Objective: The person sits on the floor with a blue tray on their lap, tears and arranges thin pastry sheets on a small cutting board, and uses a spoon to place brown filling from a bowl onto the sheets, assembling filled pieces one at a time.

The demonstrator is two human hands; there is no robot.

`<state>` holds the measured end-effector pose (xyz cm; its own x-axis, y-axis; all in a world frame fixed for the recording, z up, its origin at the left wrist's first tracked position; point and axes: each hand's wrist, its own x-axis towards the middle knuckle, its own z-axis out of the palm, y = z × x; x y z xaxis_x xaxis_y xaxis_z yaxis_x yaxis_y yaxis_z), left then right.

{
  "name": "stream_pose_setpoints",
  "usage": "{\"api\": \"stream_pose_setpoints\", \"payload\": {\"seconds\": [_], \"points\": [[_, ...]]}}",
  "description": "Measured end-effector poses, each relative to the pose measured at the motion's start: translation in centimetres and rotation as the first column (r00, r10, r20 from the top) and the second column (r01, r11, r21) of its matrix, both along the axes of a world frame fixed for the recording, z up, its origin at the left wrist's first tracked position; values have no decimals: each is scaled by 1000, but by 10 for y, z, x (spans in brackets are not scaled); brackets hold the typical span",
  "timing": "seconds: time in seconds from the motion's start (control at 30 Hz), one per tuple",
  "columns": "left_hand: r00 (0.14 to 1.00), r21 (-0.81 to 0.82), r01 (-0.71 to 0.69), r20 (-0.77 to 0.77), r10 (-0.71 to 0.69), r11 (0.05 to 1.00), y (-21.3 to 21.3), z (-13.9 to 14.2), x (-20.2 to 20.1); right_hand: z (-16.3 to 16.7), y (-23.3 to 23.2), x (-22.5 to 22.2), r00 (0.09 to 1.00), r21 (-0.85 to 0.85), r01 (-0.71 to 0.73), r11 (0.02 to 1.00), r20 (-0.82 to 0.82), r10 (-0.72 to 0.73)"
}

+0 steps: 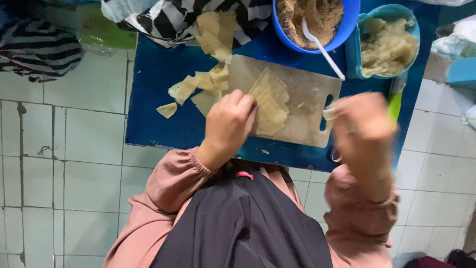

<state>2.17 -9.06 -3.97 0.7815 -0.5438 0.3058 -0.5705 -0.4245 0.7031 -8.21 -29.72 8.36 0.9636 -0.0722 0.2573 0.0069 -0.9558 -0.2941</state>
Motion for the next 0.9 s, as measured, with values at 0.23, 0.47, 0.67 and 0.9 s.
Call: {"api": "stream_pose_setpoints", "payload": {"seconds": [0.23, 0.47, 0.67, 0.9], "points": [[996, 29, 28, -91, -26, 999, 0, -28, 1, -88, 27, -9, 893, -208, -442, 872, -190, 408], [990, 6, 25, -137, -24, 1000, -14, -33, 5, -93, 8, 2, 858, -331, -513, 792, -185, 478], [999, 28, 4, -48, -3, 1000, -2, -15, -21, -62, 15, -9, 779, -376, -627, 682, -282, 560], [1000, 14, -27, 6, 27, 1000, 7, -17, -20, -56, 25, -14, 784, -448, -614, 650, -253, 567]]}}
